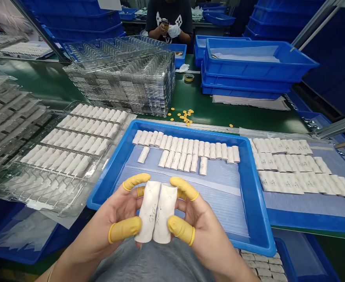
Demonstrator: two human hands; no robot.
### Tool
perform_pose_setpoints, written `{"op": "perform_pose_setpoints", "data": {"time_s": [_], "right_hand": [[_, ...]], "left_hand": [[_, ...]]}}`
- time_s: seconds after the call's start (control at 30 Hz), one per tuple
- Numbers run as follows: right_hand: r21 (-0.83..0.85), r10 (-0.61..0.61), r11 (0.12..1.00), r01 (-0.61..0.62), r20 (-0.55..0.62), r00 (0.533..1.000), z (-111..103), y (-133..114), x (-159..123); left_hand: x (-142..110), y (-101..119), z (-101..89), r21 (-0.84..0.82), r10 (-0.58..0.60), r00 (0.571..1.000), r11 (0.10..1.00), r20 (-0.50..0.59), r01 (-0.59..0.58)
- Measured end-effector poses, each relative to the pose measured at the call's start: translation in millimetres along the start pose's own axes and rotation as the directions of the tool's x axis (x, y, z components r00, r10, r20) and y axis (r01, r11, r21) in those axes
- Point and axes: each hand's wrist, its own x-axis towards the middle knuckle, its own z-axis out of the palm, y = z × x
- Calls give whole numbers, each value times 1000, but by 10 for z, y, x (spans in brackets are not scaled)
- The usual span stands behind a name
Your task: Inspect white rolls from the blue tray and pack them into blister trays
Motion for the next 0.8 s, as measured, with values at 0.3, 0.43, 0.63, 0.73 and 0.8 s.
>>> {"op": "perform_pose_setpoints", "data": {"time_s": [0.3,0.43,0.63,0.73,0.8], "right_hand": [[107,72,992,-73,17,997,15,-44,-31],[108,48,993,-53,49,998,16,-24,-29],[104,50,993,-57,63,997,20,-22,-52],[82,91,992,-100,114,989,14,-24,-73],[47,104,993,-111,124,987,4,-23,-82]], "left_hand": [[7,57,22,-103,-15,999,995,45,20],[-1,56,26,-105,-27,999,994,27,30],[-29,44,24,-99,-20,999,995,29,23],[-35,38,24,-99,2,999,995,35,1],[-35,37,25,-105,7,999,995,38,-3]]}}
